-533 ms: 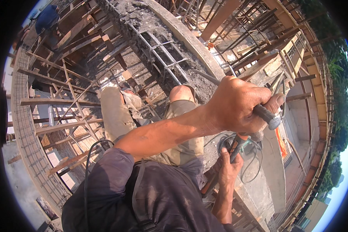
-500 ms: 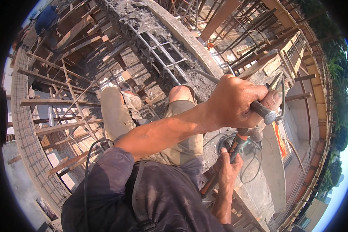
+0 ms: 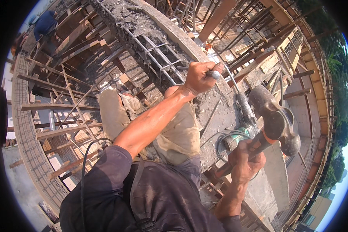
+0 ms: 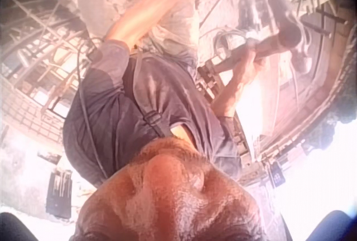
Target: The person hammers on rebar and concrete frame elements using a hammer and a metal rod at a construction site.
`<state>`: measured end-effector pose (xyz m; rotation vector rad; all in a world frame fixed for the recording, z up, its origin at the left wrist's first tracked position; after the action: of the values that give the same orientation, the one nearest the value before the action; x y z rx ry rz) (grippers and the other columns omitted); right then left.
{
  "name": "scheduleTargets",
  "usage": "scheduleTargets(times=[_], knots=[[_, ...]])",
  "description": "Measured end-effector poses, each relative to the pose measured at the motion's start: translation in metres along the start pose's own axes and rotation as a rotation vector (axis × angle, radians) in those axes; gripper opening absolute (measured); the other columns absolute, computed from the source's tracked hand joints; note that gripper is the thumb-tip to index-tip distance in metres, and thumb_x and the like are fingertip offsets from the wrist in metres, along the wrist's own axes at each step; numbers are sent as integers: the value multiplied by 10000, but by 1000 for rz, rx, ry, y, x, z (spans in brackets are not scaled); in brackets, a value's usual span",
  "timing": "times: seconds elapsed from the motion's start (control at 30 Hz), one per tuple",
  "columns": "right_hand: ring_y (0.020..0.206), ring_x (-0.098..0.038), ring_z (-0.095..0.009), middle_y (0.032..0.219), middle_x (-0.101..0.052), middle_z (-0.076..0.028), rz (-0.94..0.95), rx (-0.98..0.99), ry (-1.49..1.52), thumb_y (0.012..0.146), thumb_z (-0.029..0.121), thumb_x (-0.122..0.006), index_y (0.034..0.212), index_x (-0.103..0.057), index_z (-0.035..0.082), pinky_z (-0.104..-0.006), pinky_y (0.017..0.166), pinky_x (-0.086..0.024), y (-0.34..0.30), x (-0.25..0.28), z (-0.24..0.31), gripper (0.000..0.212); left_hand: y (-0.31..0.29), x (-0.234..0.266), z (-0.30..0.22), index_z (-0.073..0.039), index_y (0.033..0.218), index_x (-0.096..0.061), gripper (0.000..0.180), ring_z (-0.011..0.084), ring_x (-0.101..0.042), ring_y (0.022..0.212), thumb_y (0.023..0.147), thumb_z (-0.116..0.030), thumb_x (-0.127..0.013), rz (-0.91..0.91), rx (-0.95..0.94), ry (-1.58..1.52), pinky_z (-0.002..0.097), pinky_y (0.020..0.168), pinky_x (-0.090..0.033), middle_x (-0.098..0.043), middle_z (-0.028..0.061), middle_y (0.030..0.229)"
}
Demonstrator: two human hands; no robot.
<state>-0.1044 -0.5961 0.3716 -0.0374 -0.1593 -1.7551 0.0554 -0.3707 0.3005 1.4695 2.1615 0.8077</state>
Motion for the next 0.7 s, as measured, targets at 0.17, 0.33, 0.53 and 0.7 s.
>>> scheduleTargets(times=[0.17, 0.33, 0.53, 0.7], knots=[[423, -378, -77, 495, -400, 6, 17, 304, 225, 1002, 166, -551, 722, -396, 74, -257, 386, -296, 32, -13, 56, 333, 9, -2, -6, -26, 613, -553, 336, 158, -459, 455, 879, -162, -706, -48, -32, -12, 334, 455, -385, -483, 101, 516], [523, -363, -57, 552, -430, 46, 201, -205, -556, 951, 224, -669, 653, -486, 45, -267, 475, -300, 40, -42, -53, 393, 6, -8, 5, -21, 710, -609, 209, 130, -550, 497, 848, -137, -715, -3, -3, 29, 303, 483, -447, -581, 114, 595], [475, -429, -66, 535, -472, 27, 28, 19, -373, 943, 195, -657, 662, -527, 37, -264, 445, -341, 21, -23, 32, 348, 1, -13, -1, -35, 682, -590, 222, 216, -528, 465, 846, -112, -718, 13, -63, 41, 350, 472, -426, -549, 116, 575], [399, -291, -57, 494, -288, 31, -44, 479, 276, 1019, 172, -506, 630, -337, 123, -268, 397, -291, 36, 0, 131, 427, -6, -18, 1, -57, 670, -589, 191, 266, -532, 471, 804, -87, -721, -11, -44, 75, 372, 486, -427, -537, 111, 561]])
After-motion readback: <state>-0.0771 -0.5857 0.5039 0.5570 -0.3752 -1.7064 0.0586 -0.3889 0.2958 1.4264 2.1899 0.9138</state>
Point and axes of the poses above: each hand's wrist, its own y-axis towards the middle knuckle, its own x-axis out of the back of the hand, z = x × y, the point moved 8 cm from there along y, towards the middle knuckle
